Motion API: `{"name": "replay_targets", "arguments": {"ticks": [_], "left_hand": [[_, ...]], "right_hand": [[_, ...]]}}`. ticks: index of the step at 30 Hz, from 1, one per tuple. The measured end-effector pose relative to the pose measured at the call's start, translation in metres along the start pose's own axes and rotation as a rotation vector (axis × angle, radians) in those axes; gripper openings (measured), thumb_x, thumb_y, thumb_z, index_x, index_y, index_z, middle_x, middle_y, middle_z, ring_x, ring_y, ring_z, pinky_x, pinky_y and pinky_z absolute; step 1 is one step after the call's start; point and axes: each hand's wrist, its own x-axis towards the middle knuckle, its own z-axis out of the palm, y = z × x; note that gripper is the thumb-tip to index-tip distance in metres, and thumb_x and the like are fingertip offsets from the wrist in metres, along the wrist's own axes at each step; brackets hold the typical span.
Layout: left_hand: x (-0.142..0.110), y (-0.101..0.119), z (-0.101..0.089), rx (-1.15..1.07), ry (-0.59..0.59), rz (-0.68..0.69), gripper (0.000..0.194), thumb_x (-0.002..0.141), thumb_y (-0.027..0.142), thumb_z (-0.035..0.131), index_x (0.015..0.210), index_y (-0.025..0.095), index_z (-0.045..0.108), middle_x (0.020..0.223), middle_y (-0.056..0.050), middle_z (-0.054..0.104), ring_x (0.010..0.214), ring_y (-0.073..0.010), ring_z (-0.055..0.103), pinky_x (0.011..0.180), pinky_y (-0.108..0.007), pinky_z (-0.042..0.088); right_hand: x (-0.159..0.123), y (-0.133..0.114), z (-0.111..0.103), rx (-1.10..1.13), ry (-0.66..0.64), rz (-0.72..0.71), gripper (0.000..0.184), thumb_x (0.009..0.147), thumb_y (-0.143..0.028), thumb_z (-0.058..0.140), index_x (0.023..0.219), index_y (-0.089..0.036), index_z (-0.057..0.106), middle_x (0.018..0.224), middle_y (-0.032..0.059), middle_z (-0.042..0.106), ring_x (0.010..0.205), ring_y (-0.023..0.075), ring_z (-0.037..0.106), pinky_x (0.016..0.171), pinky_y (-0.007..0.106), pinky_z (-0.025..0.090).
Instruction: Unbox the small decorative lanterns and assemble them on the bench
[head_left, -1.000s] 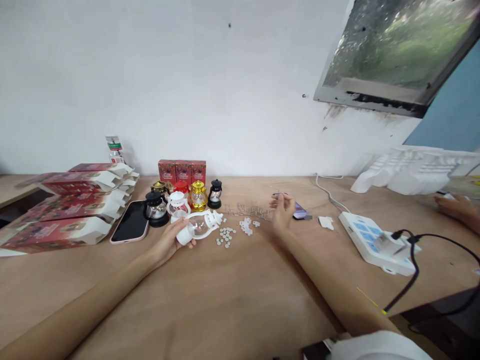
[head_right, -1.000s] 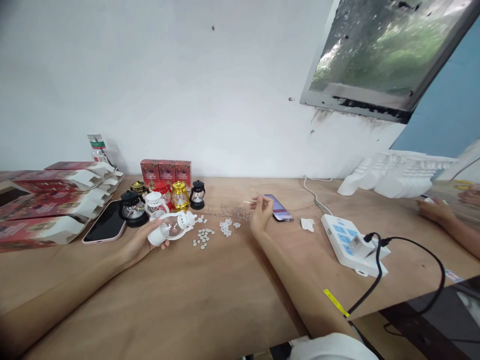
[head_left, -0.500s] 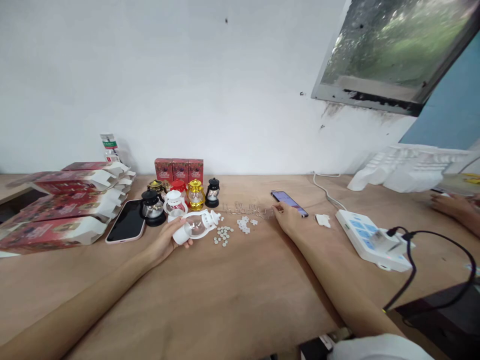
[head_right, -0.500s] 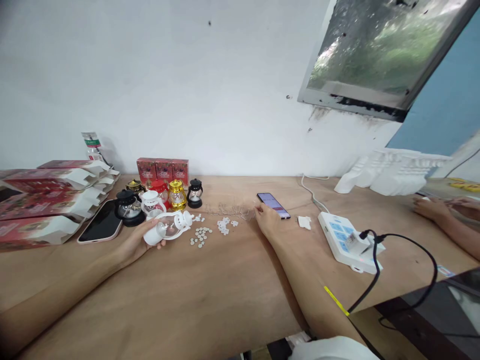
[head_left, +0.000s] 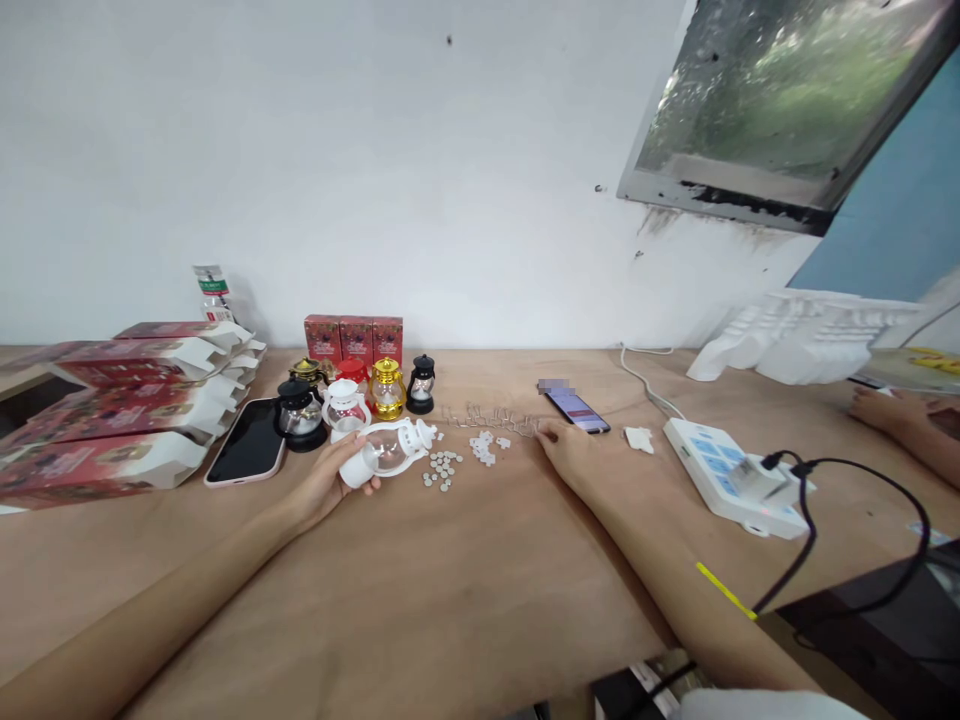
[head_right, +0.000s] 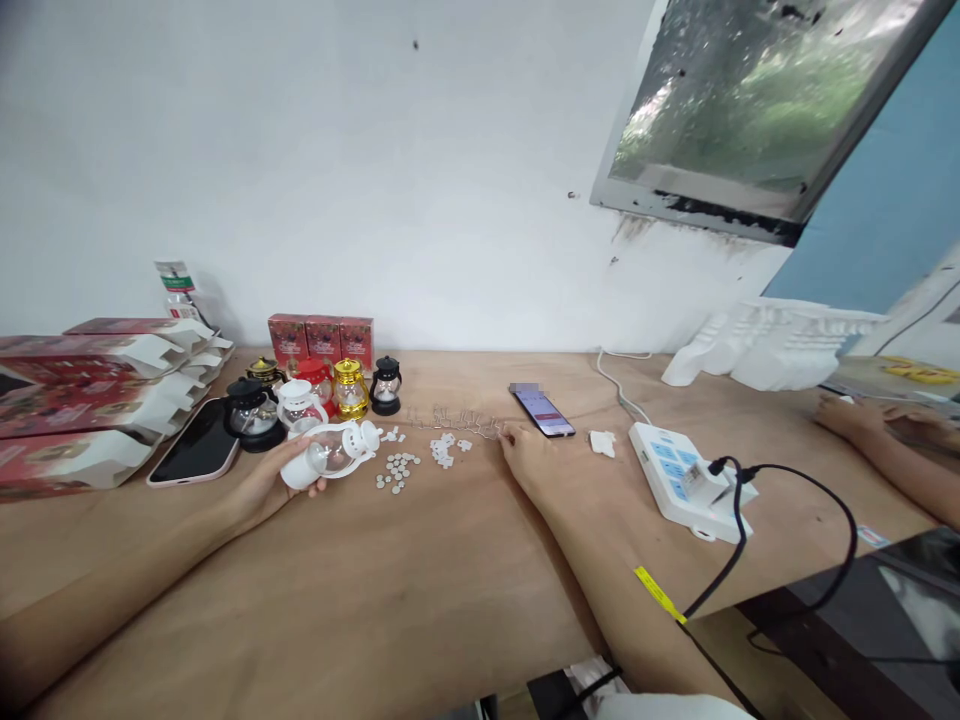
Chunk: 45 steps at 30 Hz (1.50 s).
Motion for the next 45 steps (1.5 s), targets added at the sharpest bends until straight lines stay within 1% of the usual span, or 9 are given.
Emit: {"name": "replay_targets", "arguments": {"ticks": [6, 9, 14, 18, 22, 27, 32, 38, 45], "left_hand": [[0.000, 0.001, 0.001, -0.011, 0.007, -0.003, 0.032, 0.070, 0.034, 0.071, 0.089, 0.011, 0.060, 0.066, -0.005, 0.066, 0.048, -0.0151, 0.060, 0.041, -0.021, 0.047], [0.000, 0.000, 0.001, -0.021, 0.003, -0.002, 0.030, 0.071, 0.034, 0.070, 0.088, 0.011, 0.061, 0.066, -0.005, 0.067, 0.048, -0.0153, 0.061, 0.042, -0.022, 0.048], [0.000, 0.000, 0.001, -0.025, -0.004, -0.004, 0.025, 0.075, 0.031, 0.067, 0.089, 0.011, 0.062, 0.065, -0.006, 0.067, 0.048, -0.0153, 0.060, 0.042, -0.022, 0.048], [0.000, 0.001, 0.002, -0.021, -0.005, 0.000, 0.025, 0.074, 0.030, 0.067, 0.089, 0.011, 0.062, 0.066, -0.006, 0.067, 0.048, -0.0153, 0.060, 0.041, -0.022, 0.047], [0.000, 0.000, 0.001, -0.008, -0.009, -0.007, 0.027, 0.075, 0.032, 0.066, 0.091, 0.010, 0.062, 0.066, -0.007, 0.067, 0.049, -0.0151, 0.060, 0.043, -0.022, 0.047], [0.001, 0.000, 0.001, -0.008, 0.006, -0.014, 0.031, 0.073, 0.033, 0.067, 0.094, 0.010, 0.061, 0.068, -0.007, 0.067, 0.048, -0.0148, 0.059, 0.041, -0.022, 0.046], [0.000, 0.001, 0.003, 0.006, 0.006, -0.007, 0.032, 0.072, 0.034, 0.069, 0.091, 0.010, 0.063, 0.065, -0.006, 0.066, 0.048, -0.0149, 0.060, 0.041, -0.022, 0.047], [0.000, 0.002, 0.003, 0.010, -0.011, 0.009, 0.031, 0.075, 0.032, 0.066, 0.094, 0.009, 0.063, 0.070, -0.008, 0.067, 0.048, -0.0150, 0.060, 0.041, -0.022, 0.046], [-0.001, 0.002, 0.003, 0.008, -0.008, 0.003, 0.034, 0.073, 0.035, 0.068, 0.096, 0.010, 0.063, 0.071, -0.007, 0.067, 0.049, -0.0144, 0.060, 0.044, -0.022, 0.047]], "right_hand": [[0.000, 0.002, 0.007, -0.068, 0.040, -0.052, 0.020, 0.084, -0.026, 0.051, 0.075, -0.022, 0.068, 0.083, 0.0051, 0.070, 0.080, 0.0203, 0.061, 0.061, 0.027, 0.037], [0.001, 0.004, 0.010, -0.071, 0.081, -0.083, 0.018, 0.083, -0.027, 0.052, 0.077, -0.022, 0.068, 0.084, 0.0057, 0.070, 0.085, 0.0224, 0.059, 0.066, 0.029, 0.039], [0.000, 0.004, 0.012, -0.050, 0.137, -0.156, 0.017, 0.083, -0.028, 0.054, 0.082, -0.022, 0.069, 0.092, 0.0074, 0.068, 0.087, 0.0230, 0.056, 0.075, 0.033, 0.040], [0.000, 0.004, 0.014, -0.025, 0.176, -0.272, 0.016, 0.082, -0.029, 0.057, 0.089, -0.023, 0.070, 0.098, 0.0076, 0.065, 0.090, 0.0230, 0.054, 0.079, 0.034, 0.040], [0.002, 0.007, 0.018, -0.028, 0.197, -0.370, 0.012, 0.082, -0.025, 0.059, 0.080, -0.025, 0.071, 0.098, 0.0054, 0.065, 0.092, 0.0225, 0.051, 0.079, 0.034, 0.039], [0.006, 0.014, 0.019, -0.065, 0.194, -0.350, 0.017, 0.084, -0.025, 0.056, 0.077, -0.025, 0.071, 0.094, 0.0051, 0.066, 0.090, 0.0230, 0.049, 0.076, 0.034, 0.037], [0.007, 0.017, 0.017, -0.096, 0.172, -0.340, 0.018, 0.085, -0.023, 0.054, 0.077, -0.023, 0.070, 0.096, 0.0067, 0.066, 0.088, 0.0235, 0.049, 0.074, 0.034, 0.037], [0.009, 0.018, 0.015, -0.120, 0.136, -0.350, 0.017, 0.084, -0.019, 0.054, 0.075, -0.023, 0.068, 0.092, 0.0067, 0.066, 0.090, 0.0240, 0.049, 0.077, 0.035, 0.036], [0.007, 0.016, 0.014, -0.123, 0.139, -0.358, 0.016, 0.085, -0.021, 0.053, 0.081, -0.021, 0.068, 0.095, 0.0080, 0.065, 0.091, 0.0247, 0.048, 0.078, 0.036, 0.036]]}}
